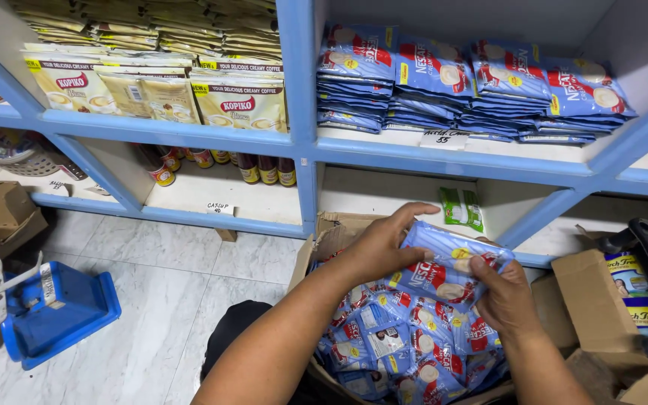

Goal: Stocking instant coffee packets onto store shelves.

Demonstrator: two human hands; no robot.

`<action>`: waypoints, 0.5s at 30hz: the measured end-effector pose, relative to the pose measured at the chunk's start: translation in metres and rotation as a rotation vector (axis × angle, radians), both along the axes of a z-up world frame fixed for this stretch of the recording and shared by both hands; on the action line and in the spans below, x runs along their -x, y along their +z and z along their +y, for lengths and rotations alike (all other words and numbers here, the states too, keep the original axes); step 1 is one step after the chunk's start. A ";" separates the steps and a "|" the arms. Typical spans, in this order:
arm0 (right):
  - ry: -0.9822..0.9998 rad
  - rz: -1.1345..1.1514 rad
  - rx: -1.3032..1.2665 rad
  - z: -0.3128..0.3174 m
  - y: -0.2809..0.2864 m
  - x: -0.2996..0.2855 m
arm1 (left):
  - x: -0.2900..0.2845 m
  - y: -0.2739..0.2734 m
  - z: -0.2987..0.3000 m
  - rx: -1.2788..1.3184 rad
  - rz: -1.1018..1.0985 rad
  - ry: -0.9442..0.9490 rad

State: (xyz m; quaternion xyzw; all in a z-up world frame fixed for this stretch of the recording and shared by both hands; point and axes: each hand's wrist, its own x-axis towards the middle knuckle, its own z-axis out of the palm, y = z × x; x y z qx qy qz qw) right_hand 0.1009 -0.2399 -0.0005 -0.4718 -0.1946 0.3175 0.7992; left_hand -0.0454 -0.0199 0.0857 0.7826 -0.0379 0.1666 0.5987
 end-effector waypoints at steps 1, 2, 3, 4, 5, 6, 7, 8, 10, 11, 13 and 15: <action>-0.012 0.008 -0.051 -0.001 0.001 0.000 | -0.002 -0.004 0.001 0.139 0.018 -0.054; -0.010 0.006 -0.049 0.000 0.003 0.001 | -0.005 -0.009 0.002 0.140 0.017 -0.051; -0.012 0.019 -0.079 0.000 0.005 0.001 | -0.008 -0.015 0.003 0.254 0.036 -0.111; -0.014 0.032 -0.109 0.001 0.007 0.002 | -0.010 -0.021 0.004 0.367 0.055 -0.170; -0.011 0.032 -0.108 0.002 0.008 0.003 | -0.010 -0.020 0.004 0.368 0.054 -0.168; 0.021 0.041 -0.110 0.003 0.008 0.004 | -0.010 -0.020 0.004 0.320 0.067 -0.146; 0.054 0.050 -0.112 0.004 0.009 0.005 | -0.010 -0.019 0.004 0.273 0.080 -0.125; 0.055 0.051 -0.109 0.003 0.008 0.004 | -0.010 -0.020 0.002 0.276 0.080 -0.123; 0.001 0.046 -0.043 0.002 0.005 0.002 | -0.011 -0.022 -0.001 0.046 0.017 0.017; -0.001 0.048 -0.041 0.002 0.010 0.003 | -0.010 -0.021 -0.004 0.047 0.019 0.015; -0.069 -0.155 0.055 0.003 0.020 0.005 | -0.007 -0.018 -0.009 -0.215 -0.067 0.137; -0.170 -0.592 0.195 0.007 0.058 0.016 | -0.006 -0.015 -0.013 -0.323 -0.088 0.160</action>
